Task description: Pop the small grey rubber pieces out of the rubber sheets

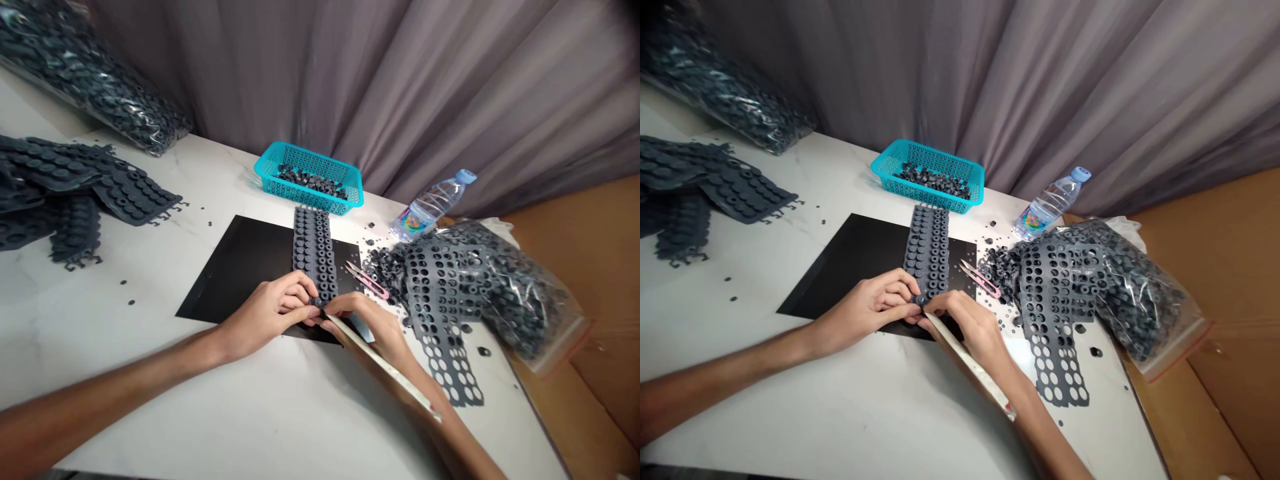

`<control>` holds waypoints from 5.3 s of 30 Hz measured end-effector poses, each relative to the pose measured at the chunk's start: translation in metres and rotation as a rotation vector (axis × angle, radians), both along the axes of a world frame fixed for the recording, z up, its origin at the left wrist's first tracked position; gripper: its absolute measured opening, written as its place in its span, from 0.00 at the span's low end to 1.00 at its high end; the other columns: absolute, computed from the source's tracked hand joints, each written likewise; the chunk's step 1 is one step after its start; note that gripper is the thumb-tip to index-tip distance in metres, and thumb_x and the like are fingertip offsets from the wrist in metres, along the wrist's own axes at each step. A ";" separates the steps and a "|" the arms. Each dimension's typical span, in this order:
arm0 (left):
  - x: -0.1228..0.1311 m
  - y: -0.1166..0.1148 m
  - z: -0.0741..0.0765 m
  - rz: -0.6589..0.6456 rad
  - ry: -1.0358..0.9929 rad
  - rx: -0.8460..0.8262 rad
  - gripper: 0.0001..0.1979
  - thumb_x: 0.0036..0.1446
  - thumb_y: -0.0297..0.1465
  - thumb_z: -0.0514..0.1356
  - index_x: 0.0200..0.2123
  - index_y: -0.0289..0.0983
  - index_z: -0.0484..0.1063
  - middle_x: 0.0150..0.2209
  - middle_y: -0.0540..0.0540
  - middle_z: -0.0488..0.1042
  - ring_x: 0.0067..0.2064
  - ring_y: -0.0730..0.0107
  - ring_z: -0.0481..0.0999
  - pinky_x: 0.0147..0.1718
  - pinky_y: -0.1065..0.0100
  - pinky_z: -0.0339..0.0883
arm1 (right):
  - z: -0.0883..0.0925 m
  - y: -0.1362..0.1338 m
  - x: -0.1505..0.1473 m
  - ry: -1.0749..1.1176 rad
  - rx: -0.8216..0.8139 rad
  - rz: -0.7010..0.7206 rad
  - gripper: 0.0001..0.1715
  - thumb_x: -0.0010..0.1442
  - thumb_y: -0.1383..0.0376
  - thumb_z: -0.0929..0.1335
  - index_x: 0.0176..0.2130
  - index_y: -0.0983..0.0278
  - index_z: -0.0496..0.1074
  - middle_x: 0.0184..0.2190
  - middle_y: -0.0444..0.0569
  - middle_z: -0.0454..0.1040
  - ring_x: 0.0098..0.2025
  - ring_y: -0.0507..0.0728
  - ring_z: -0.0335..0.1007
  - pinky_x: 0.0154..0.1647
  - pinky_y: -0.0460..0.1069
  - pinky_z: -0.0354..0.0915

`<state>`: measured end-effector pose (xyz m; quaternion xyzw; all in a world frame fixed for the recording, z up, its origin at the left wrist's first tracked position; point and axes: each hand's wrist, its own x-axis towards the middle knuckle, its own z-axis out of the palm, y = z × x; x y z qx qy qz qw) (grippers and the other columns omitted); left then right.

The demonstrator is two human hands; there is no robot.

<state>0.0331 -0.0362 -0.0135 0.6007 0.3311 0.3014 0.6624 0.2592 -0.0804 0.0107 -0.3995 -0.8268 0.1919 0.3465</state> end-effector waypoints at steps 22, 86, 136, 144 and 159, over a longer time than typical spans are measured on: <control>0.000 -0.001 0.000 0.021 -0.001 0.026 0.12 0.65 0.37 0.64 0.46 0.37 0.69 0.38 0.47 0.79 0.42 0.62 0.84 0.43 0.64 0.76 | -0.014 -0.001 -0.004 -0.383 0.321 -0.056 0.16 0.74 0.65 0.65 0.59 0.66 0.67 0.47 0.57 0.77 0.44 0.59 0.77 0.42 0.52 0.72; 0.000 0.003 0.001 0.021 -0.035 -0.117 0.11 0.59 0.30 0.68 0.42 0.35 0.72 0.35 0.48 0.80 0.40 0.64 0.84 0.42 0.67 0.74 | -0.011 0.002 -0.004 -0.162 0.144 0.008 0.15 0.73 0.67 0.68 0.58 0.63 0.71 0.44 0.52 0.78 0.42 0.56 0.75 0.43 0.50 0.71; -0.002 0.003 -0.001 0.000 0.005 -0.072 0.14 0.60 0.36 0.68 0.44 0.36 0.72 0.37 0.46 0.80 0.41 0.61 0.84 0.43 0.64 0.75 | -0.008 -0.006 -0.007 -0.053 -0.014 -0.107 0.10 0.71 0.65 0.69 0.51 0.60 0.74 0.39 0.49 0.79 0.37 0.56 0.75 0.40 0.50 0.71; 0.000 0.001 0.000 0.040 0.041 -0.049 0.13 0.61 0.37 0.68 0.43 0.36 0.71 0.37 0.45 0.81 0.42 0.59 0.85 0.41 0.64 0.77 | -0.015 -0.006 -0.012 -0.100 0.027 -0.104 0.13 0.72 0.66 0.67 0.55 0.60 0.73 0.38 0.50 0.77 0.41 0.58 0.72 0.42 0.52 0.71; 0.002 0.003 -0.004 0.054 -0.018 -0.054 0.13 0.60 0.35 0.68 0.43 0.36 0.71 0.37 0.45 0.81 0.41 0.60 0.85 0.41 0.65 0.76 | -0.012 -0.006 -0.005 -0.036 -0.013 -0.162 0.10 0.70 0.65 0.70 0.51 0.59 0.73 0.38 0.48 0.77 0.36 0.55 0.71 0.37 0.50 0.69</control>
